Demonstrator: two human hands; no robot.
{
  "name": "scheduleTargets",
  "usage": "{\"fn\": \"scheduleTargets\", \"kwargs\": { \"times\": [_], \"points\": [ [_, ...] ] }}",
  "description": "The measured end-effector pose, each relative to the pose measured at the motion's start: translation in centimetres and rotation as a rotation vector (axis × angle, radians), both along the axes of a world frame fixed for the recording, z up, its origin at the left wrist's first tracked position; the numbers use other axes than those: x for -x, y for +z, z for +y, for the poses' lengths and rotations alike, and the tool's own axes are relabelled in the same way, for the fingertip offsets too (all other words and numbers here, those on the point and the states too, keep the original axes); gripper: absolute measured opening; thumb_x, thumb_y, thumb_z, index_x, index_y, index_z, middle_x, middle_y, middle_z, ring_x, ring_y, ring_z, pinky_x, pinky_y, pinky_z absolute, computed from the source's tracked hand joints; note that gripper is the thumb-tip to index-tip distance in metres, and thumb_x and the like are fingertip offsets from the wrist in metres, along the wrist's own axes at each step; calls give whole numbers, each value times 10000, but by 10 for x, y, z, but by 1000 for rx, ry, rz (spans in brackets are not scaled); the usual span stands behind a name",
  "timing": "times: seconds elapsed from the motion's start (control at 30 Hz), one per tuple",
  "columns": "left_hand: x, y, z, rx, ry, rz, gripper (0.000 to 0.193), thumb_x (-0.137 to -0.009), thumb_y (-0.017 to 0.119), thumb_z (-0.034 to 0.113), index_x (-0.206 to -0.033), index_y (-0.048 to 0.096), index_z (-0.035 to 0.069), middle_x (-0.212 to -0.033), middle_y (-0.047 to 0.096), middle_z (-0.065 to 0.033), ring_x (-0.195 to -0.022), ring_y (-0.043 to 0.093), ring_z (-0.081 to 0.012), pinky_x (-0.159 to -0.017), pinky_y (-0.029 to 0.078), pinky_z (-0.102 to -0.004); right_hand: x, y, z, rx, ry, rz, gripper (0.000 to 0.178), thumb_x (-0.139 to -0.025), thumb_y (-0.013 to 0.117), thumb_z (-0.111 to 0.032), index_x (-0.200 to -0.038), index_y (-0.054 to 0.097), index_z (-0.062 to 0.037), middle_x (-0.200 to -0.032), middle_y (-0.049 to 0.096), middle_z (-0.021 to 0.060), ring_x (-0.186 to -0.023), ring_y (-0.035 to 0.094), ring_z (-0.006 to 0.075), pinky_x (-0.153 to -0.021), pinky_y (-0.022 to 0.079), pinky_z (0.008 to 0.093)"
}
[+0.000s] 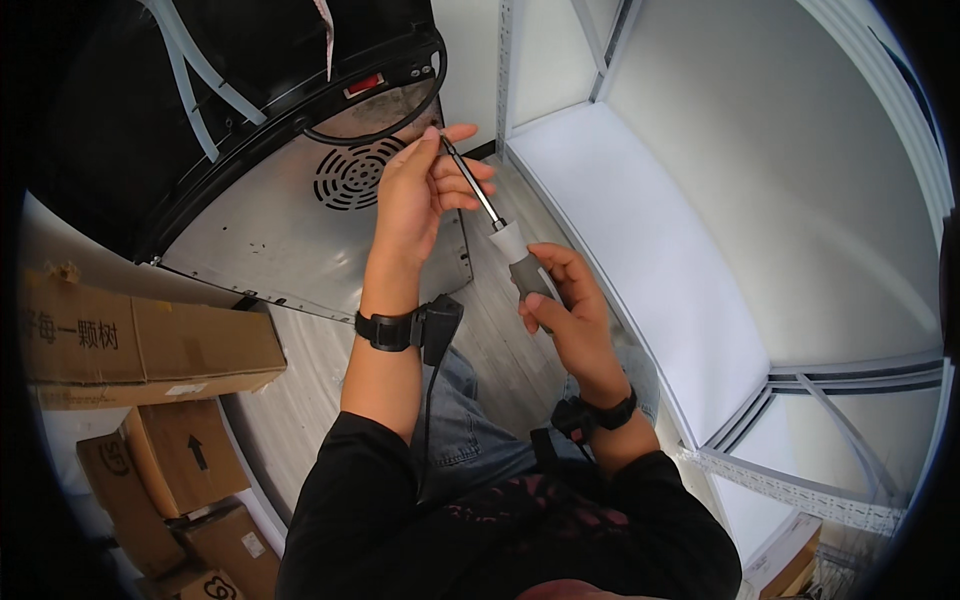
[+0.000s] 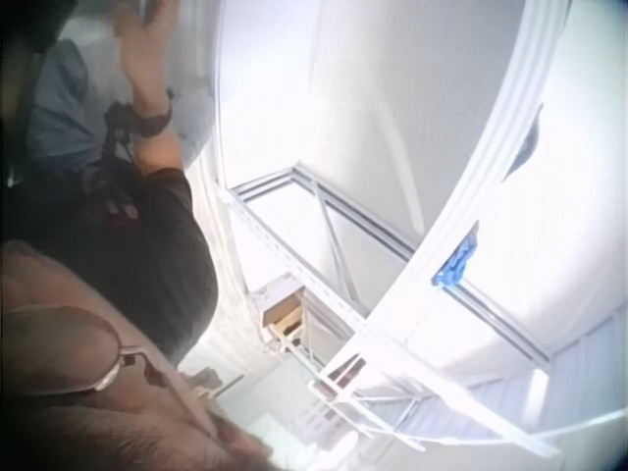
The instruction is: The person uses a screwdriver to remove screws from the back panel of a black electronic device. They then remove the back panel and place it on a nearby shelf. The person continues to remove additional screws from the device's chassis.
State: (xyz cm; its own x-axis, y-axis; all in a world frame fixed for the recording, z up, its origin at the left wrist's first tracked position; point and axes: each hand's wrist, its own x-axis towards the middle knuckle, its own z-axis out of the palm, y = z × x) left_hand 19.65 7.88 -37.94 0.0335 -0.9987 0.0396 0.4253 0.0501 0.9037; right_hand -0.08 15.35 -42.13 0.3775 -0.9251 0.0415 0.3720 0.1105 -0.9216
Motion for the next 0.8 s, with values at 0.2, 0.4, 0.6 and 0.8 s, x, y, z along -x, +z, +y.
{"fn": "scheduleTargets", "kwargs": {
  "times": [0.2,0.4,0.6,0.8],
  "points": [
    [45,-9,-8,-5,-23,-55,321,-964,419,243,-1121,548,-5,-798,661,-127,-661,660,-201,-530,522,-237,34,-17,8,-110,-70,-98,434,-803,490,1,-1233,445,-36,-1025,571,128,-730,551,121,-585,429,243],
    [121,-65,-36,-197,-238,-31,160,-938,486,203,-978,550,61,-874,642,-89,-715,632,-163,-566,498,-236,102,-58,20,-265,-242,-94,415,-802,495,-50,-1215,459,-50,-989,586,118,-676,559,129,-558,412,234],
    [216,-144,-73,-400,-474,-149,136,-932,512,203,-981,557,85,-903,639,-59,-814,600,-146,-671,457,-257,150,-120,27,-414,-541,-58,333,-847,564,-119,-1165,483,-66,-898,591,96,-610,534,116,-527,392,237],
    [279,-247,-95,-554,-707,-207,116,-910,563,193,-963,578,91,-884,645,-46,-794,589,-140,-674,454,-286,164,-180,42,-587,-803,-113,311,-838,574,-113,-1135,494,-65,-843,588,92,-574,523,116,-497,379,241]
  ]
}}
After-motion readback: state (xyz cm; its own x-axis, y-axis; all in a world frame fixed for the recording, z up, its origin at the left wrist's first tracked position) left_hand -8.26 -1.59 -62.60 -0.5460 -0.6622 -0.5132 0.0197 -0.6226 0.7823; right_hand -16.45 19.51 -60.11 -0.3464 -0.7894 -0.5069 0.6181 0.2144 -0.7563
